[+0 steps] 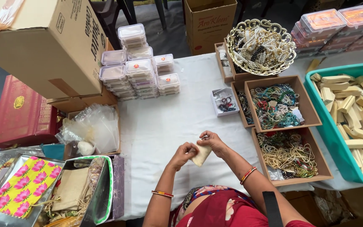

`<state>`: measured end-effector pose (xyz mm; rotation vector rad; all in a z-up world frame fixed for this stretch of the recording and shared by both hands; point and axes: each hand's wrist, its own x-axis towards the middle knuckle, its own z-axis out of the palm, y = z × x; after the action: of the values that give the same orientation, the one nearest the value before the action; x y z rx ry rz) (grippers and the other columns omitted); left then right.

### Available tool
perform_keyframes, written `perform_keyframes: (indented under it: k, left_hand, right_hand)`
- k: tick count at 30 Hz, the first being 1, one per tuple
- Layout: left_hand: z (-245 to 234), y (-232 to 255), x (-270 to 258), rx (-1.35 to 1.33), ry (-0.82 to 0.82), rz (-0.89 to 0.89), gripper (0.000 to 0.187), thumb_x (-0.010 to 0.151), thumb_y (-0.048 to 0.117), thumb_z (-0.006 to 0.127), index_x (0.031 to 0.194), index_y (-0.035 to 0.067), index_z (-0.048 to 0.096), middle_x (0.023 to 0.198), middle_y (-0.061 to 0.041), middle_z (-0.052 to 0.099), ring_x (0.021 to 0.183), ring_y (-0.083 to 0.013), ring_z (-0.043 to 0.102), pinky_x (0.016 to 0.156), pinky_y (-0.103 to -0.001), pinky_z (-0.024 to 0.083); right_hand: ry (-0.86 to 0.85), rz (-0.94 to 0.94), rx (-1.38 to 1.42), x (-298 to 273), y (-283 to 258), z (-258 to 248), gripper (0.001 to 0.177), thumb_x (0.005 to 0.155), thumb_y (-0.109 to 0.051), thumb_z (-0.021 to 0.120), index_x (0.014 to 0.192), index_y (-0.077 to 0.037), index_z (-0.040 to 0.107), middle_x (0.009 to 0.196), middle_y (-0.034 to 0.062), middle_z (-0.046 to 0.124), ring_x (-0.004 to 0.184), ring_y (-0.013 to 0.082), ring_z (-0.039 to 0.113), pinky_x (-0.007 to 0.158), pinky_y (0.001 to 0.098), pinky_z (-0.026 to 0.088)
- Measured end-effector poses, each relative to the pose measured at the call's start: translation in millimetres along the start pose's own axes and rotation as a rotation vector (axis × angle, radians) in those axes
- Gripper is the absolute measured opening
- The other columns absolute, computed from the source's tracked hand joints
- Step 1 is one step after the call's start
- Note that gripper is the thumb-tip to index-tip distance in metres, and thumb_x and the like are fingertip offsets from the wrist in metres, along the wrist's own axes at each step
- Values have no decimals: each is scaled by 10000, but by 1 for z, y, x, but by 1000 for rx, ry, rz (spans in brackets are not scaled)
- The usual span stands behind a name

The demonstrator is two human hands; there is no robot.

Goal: The person places a small dark object into a beige cloth pouch, ties the pouch closed, and puts it into a clear plastic container. They then pick up a blue beaded necklace, straighten it on the table, coil it, place it into a small plastic bag, and put the bag into another beige pouch before placing it in a plastic container.

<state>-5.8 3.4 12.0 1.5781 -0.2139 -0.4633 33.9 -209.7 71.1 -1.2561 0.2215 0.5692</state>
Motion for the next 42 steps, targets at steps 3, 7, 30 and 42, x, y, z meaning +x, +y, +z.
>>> perform_keyframes:
  k: [3, 7, 30, 42]
  left_hand:
    - [8, 42, -10, 37, -71, -143, 212, 892, -3, 717, 1050, 89, 824, 1013, -29, 501, 984, -182, 578, 882, -315, 576]
    - [12, 47, -6, -38, -74, -178, 390, 881, -23, 702, 1235, 128, 768, 1068, -19, 561, 1013, -179, 637, 930, -327, 569]
    - [7, 70, -3, 42, 222, -45, 392, 912, 331, 780, 1114, -1, 722, 1123, 50, 563, 953, -108, 692, 779, -293, 586]
    - [33, 91, -10, 129, 340, -138, 461, 988, 513, 584, 993, 54, 625, 779, -50, 691, 709, -135, 661, 623, -308, 525]
  right_hand:
    - [-19, 48, -55, 32, 38, -27, 256, 804, -27, 825, 915, -97, 605, 852, -5, 670, 812, 134, 676, 717, 293, 562]
    - [-35, 32, -51, 20, 32, -16, 237, 845, -47, 828, 947, -51, 614, 903, 52, 678, 837, 190, 672, 716, 342, 570]
    - [-116, -124, -127, -19, -7, 2, 482, 883, -324, 739, 1287, -94, 616, 1144, 62, 703, 1023, 138, 693, 876, 338, 584]
    - [24, -198, -78, -10, -24, 10, 205, 926, -301, 722, 1007, -117, 687, 885, -18, 696, 784, 72, 633, 694, 258, 524]
